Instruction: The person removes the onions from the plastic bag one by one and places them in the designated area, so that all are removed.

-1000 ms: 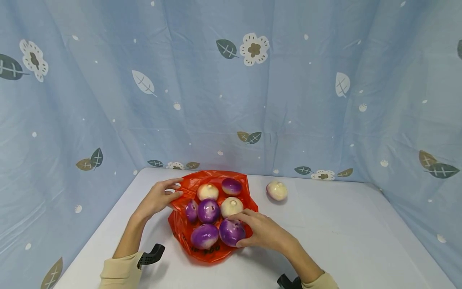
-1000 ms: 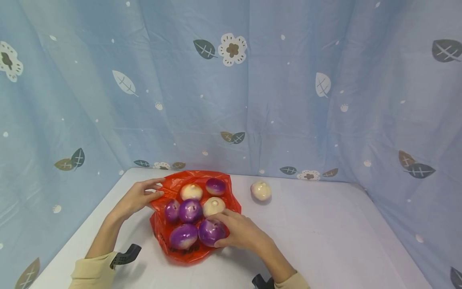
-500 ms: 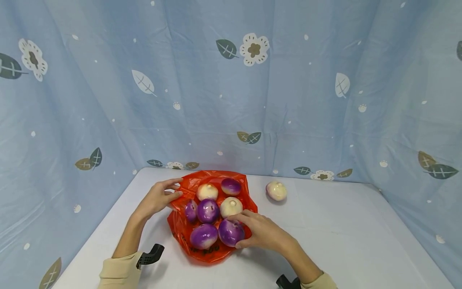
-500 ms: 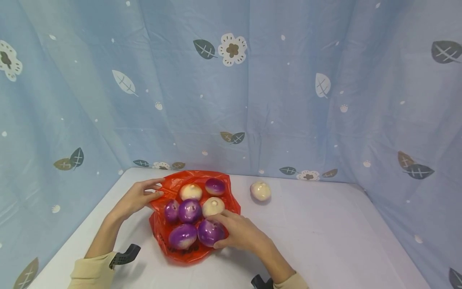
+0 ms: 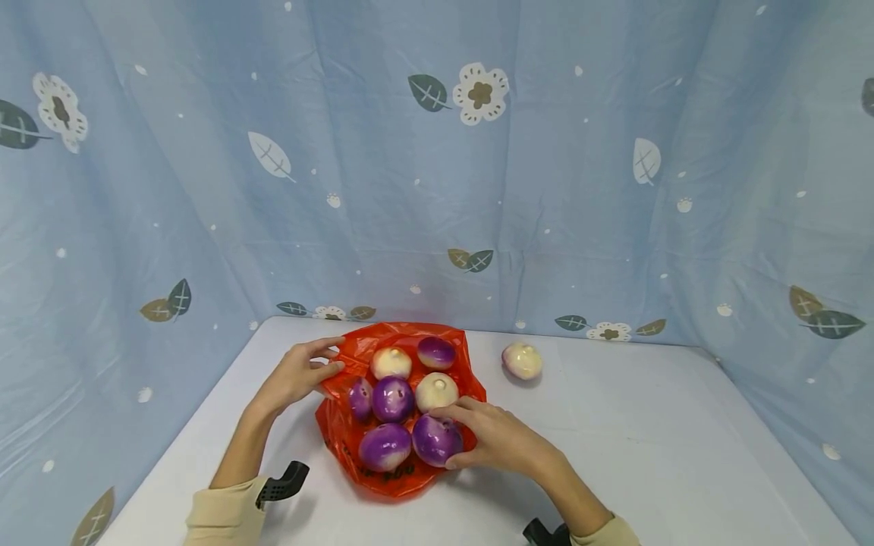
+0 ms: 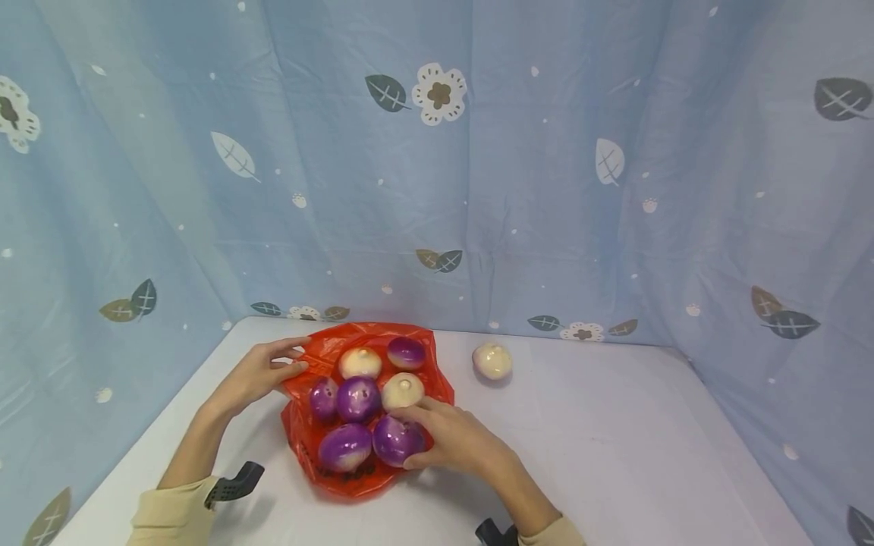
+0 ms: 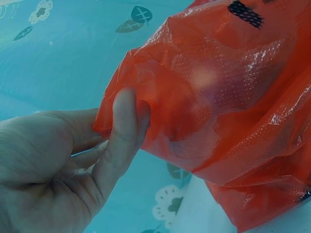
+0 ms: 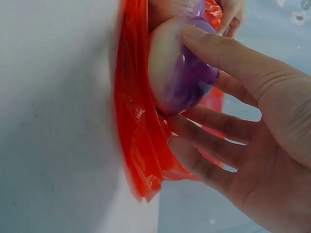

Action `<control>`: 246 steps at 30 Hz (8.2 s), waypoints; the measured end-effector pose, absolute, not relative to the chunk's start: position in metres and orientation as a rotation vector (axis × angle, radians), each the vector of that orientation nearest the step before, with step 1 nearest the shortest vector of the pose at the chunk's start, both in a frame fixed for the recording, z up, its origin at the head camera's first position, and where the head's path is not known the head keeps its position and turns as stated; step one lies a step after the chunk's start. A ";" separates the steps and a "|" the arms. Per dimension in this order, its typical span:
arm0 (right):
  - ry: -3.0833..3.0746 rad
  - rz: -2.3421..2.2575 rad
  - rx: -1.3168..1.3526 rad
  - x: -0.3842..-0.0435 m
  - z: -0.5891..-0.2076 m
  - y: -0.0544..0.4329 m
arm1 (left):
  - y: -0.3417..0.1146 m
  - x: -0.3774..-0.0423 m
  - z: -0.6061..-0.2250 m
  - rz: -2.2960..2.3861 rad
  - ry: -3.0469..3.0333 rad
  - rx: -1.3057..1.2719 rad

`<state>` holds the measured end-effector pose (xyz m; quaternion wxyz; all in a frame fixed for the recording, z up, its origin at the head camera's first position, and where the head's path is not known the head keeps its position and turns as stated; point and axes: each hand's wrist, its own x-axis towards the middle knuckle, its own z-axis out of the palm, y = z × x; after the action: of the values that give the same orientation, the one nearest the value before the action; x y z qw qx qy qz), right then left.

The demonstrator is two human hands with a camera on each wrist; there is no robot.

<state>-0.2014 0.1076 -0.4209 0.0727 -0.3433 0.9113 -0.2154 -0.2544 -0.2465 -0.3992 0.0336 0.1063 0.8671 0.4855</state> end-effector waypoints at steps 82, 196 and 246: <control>2.967 -1.005 -0.707 -0.233 -0.391 0.229 | -0.238 -0.251 -0.399 1.466 2.701 0.283; 3.058 -1.032 -0.643 -0.226 -0.425 0.127 | -0.242 -0.210 -0.409 1.483 2.857 0.096; 2.998 -0.855 -0.775 -0.249 -0.446 0.089 | -0.241 -0.219 -0.406 1.516 2.831 0.169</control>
<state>-0.2494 0.0894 -0.4459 -0.0353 -0.2412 0.9326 -0.2660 -0.2188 -0.2408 -0.4064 -0.0370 0.0526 0.8797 0.4712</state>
